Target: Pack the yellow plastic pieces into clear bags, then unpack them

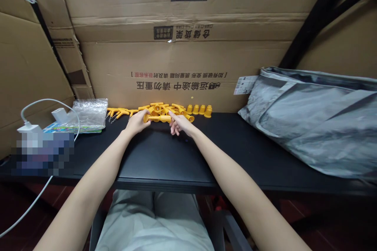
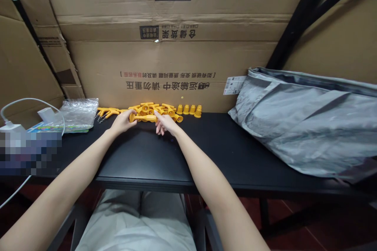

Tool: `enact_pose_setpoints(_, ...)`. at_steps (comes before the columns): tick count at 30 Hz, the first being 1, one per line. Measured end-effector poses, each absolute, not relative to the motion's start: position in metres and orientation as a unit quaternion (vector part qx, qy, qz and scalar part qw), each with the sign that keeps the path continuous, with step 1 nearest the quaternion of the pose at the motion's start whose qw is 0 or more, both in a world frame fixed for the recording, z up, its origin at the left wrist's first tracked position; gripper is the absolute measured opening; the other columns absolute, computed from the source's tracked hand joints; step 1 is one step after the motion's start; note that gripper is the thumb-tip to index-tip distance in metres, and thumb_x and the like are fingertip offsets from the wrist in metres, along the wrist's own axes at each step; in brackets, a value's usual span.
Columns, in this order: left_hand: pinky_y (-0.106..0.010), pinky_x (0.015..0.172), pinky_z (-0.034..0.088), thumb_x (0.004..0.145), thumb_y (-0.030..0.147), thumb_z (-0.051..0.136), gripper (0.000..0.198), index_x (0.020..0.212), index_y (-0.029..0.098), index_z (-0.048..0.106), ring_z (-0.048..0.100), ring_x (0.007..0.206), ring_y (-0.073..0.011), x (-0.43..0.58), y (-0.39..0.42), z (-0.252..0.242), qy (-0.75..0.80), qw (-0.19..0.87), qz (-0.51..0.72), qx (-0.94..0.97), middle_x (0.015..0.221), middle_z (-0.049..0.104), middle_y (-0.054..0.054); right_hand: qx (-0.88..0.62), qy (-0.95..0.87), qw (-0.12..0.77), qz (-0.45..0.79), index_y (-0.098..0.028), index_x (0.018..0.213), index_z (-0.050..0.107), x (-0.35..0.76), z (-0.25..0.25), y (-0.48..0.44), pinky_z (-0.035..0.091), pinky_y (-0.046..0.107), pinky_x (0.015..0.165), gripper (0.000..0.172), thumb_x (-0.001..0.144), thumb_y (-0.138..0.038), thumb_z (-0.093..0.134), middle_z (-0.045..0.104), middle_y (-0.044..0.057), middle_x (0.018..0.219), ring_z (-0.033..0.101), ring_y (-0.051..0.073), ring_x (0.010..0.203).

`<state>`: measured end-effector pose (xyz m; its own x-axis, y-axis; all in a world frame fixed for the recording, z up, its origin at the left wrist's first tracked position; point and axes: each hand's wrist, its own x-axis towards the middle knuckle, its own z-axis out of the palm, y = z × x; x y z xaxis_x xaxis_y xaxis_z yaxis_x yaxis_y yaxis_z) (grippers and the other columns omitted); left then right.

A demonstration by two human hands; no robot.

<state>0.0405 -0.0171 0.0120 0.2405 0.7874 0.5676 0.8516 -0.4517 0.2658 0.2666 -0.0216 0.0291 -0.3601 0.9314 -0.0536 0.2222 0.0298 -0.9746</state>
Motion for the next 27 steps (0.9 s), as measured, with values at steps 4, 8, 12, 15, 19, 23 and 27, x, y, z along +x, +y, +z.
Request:
enact_pose_setpoints(4,-0.030,0.080,0.048,0.075,0.025,0.060,0.026,0.100,0.023,0.055,0.063,0.094,-0.0209,0.042,-0.018,0.012,-0.531,0.049,-0.326,-0.781,0.102,0.068,-0.004,-0.489,-0.630,0.322,0.510,-0.018,0.060,0.051,0.266,0.032,-0.023,0.042,0.022,0.030,0.063,0.082,-0.073,0.030,0.057,0.005,0.039,0.040,0.008,0.024)
enact_pose_setpoints(8,-0.031,0.080,0.047,0.075,0.026,0.060,0.026,0.100,0.023,0.055,0.063,0.093,-0.0217,0.040,-0.017,0.011,-0.543,0.046,-0.318,-0.776,0.101,0.068,-0.005,-0.463,-0.633,0.277,0.556,-0.014,0.085,0.057,0.274,0.031,-0.020,0.047,0.024,0.034,0.060,0.082,-0.071,0.038,0.069,0.010,0.063,0.054,0.012,0.035)
enact_pose_setpoints(12,-0.030,0.080,0.047,0.075,0.026,0.060,0.025,0.100,0.023,0.055,0.063,0.093,-0.0208,0.039,-0.016,0.010,-0.548,0.045,-0.315,-0.774,0.101,0.068,-0.004,-0.400,-0.654,0.316,0.559,-0.018,0.108,0.048,0.282,0.028,-0.015,0.053,0.022,0.046,0.053,0.071,-0.045,0.075,0.072,0.006,0.084,0.065,0.013,0.053)
enact_pose_setpoints(15,-0.029,0.080,0.047,0.075,0.026,0.061,0.025,0.099,0.023,0.054,0.063,0.093,-0.0203,0.041,-0.016,0.011,-0.538,0.046,-0.319,-0.779,0.101,0.067,-0.004,-0.400,-0.659,0.338,0.540,-0.017,0.096,0.050,0.281,0.026,-0.013,0.048,0.019,0.042,0.041,0.075,-0.043,0.071,0.071,0.004,0.072,0.061,0.011,0.045)
enact_pose_setpoints(19,-0.030,0.080,0.047,0.074,0.027,0.062,0.025,0.097,0.022,0.054,0.063,0.092,-0.0201,0.044,-0.019,0.012,-0.518,0.052,-0.330,-0.788,0.100,0.067,-0.005,-0.443,-0.651,0.324,0.524,-0.016,0.073,0.054,0.273,0.029,-0.018,0.036,0.019,0.031,0.051,0.085,-0.064,0.044,0.060,0.004,0.045,0.049,0.010,0.031)
enact_pose_setpoints(23,-0.030,0.078,0.047,0.076,0.030,0.062,0.024,0.097,0.022,0.054,0.063,0.090,-0.0203,0.046,-0.019,0.012,-0.514,0.054,-0.332,-0.789,0.098,0.068,-0.005,-0.487,-0.645,0.316,0.497,-0.016,0.066,0.055,0.270,0.033,-0.022,0.027,0.018,0.026,0.064,0.083,-0.072,0.031,0.050,0.002,0.035,0.041,0.008,0.025)
enact_pose_setpoints(27,-0.030,0.078,0.047,0.074,0.029,0.063,0.025,0.097,0.023,0.054,0.063,0.091,-0.0202,0.046,-0.019,0.012,-0.525,0.049,-0.331,-0.783,0.100,0.067,-0.004,-0.483,-0.647,0.318,0.498,-0.015,0.094,0.058,0.277,0.032,-0.016,0.035,0.018,0.029,0.056,0.082,-0.067,0.043,0.068,0.007,0.063,0.053,0.010,0.034)
